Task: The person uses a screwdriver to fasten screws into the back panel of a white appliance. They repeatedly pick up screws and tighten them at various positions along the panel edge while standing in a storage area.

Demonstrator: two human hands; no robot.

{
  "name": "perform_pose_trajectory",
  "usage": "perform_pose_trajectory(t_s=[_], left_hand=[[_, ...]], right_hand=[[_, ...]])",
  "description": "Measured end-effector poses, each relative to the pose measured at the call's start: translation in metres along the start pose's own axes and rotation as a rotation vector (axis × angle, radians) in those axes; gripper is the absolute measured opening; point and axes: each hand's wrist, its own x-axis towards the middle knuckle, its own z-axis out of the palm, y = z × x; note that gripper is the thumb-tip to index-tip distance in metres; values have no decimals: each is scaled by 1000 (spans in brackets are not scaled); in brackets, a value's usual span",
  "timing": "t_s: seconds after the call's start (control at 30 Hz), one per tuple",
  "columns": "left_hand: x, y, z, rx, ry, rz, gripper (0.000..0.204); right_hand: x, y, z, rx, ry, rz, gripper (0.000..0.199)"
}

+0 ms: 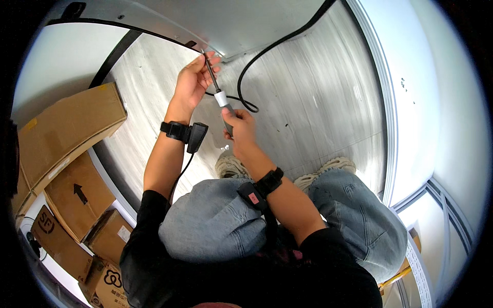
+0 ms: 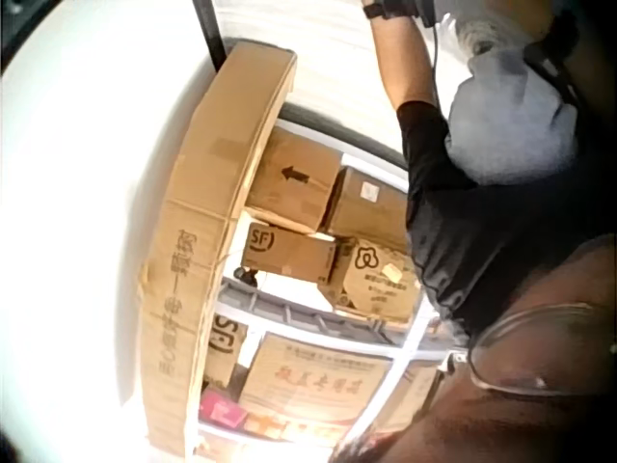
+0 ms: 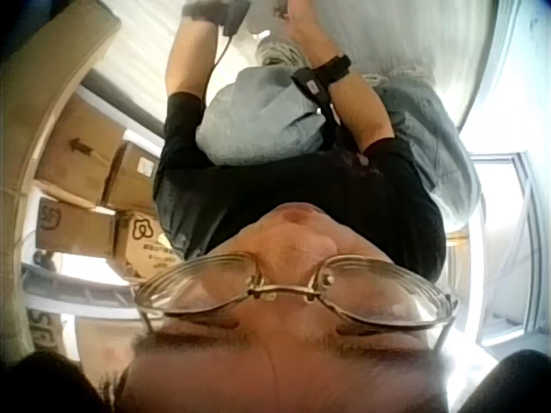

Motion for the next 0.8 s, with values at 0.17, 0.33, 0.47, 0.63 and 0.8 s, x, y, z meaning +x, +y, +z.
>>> perform_pose_trajectory(t_s=[0.17,0.33,0.47,0.63,0.8], left_hand=[[-6,3,3,116,-19,7,29],[-2,0,1,174,76,21,26],[-3,-2,7,172,129,34,26],[-13,3,9,83,4,-5,26],[-10,1,5,178,32,8,25]], right_hand=[[2,-8,-3,88,-96,82,35],[-8,-17,8,-7,-24,-7,31],[-4,-2,8,-147,57,-165,27],[-3,-16,-1,39,-127,83,33],[-4,-24,-2,86,-215,155,38]])
